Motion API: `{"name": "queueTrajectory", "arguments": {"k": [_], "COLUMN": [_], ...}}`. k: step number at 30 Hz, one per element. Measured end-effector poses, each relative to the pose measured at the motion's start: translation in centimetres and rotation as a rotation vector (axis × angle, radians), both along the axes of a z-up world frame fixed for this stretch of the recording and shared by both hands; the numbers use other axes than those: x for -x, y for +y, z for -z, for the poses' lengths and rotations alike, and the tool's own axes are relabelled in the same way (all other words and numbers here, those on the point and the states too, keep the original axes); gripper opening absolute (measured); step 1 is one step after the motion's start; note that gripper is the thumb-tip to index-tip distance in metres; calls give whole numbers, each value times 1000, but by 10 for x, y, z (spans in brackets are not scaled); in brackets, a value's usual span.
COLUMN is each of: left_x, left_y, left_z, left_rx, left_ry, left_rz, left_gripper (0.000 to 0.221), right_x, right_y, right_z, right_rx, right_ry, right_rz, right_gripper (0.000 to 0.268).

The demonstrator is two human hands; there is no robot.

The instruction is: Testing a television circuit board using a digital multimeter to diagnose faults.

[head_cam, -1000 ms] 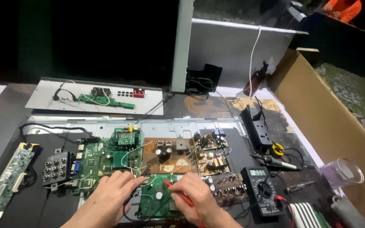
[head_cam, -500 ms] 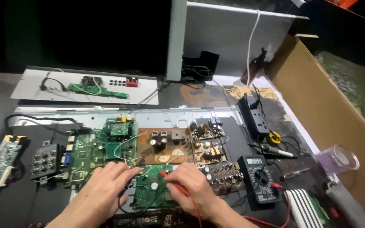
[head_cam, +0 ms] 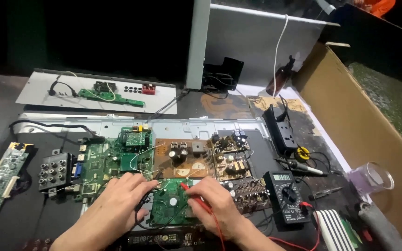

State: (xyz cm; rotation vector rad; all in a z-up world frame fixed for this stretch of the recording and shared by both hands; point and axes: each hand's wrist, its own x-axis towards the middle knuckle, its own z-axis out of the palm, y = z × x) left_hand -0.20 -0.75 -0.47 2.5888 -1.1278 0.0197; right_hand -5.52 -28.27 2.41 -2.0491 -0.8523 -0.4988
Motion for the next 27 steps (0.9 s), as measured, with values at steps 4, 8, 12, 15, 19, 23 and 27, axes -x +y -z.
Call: {"name": "queueTrajectory", "arguments": {"k": [4, 8, 12, 15, 19, 23, 27], "left_x": [1, -1, -1, 3, 4, 3, 1], "left_y": [-6, -12, -17, -19, -21, -21, -20], "left_z": [-19, -8, -6, -15, -18, -18, -11], "left_rx": [12, 238, 469, 532, 611, 654, 633], "left_ry": [165, -24, -120, 42, -19, -117, -83], "left_rz": [-27, 0, -52, -189, -191, -121, -133], "left_gripper": [55, 35, 31, 30, 23, 24, 23], "right_x": [4, 8, 6, 7, 4, 2, 3], "right_y": [-1, -1, -2, -2, -3, -2, 0], "right_z": [-9, -9, -2, -4, 0, 2, -8], "right_rx": [-16, -15, -13, -27, -13, 14, -3], "right_ry": [15, 66, 40, 20, 31, -4, 9], "right_rz": [3, 2, -20, -23, -39, -32, -24], "right_gripper": [9, 6, 7, 6, 6, 10, 12]}}
